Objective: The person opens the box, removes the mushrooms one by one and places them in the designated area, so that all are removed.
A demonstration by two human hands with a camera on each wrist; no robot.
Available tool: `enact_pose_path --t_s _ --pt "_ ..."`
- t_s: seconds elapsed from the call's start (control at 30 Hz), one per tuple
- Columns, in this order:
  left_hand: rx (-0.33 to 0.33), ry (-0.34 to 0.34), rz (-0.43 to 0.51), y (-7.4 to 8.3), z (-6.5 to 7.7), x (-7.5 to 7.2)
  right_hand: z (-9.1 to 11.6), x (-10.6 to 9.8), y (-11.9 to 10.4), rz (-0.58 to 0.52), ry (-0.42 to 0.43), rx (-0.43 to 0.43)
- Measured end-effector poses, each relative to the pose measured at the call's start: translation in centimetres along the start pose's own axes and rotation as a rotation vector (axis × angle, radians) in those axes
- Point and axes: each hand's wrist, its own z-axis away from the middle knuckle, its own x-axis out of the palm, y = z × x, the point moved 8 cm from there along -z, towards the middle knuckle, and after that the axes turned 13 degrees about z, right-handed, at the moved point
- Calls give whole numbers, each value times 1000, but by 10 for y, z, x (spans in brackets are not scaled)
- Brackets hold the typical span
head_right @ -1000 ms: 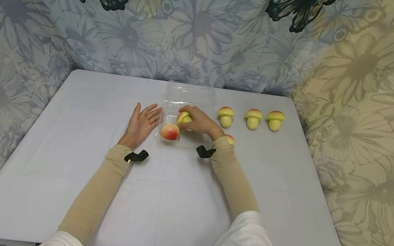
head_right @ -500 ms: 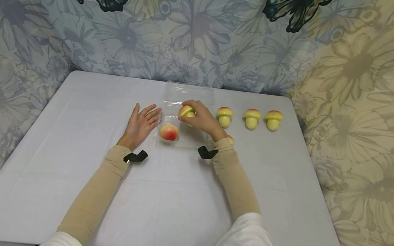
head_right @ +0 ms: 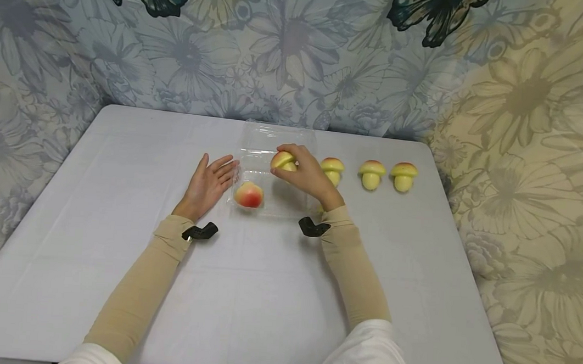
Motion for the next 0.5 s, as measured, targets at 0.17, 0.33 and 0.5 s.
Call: enact_pose_path --t_s 0.17,0.33,0.5 --pt "1 5 -14 -1 -1 0 5 -7 2 -40 8 10" --pt "15 0 -25 0 1 1 9 -12 4 -81 5 19" --pt "13 -17 -57 0 1 2 13 -18 7 -98 10 33"
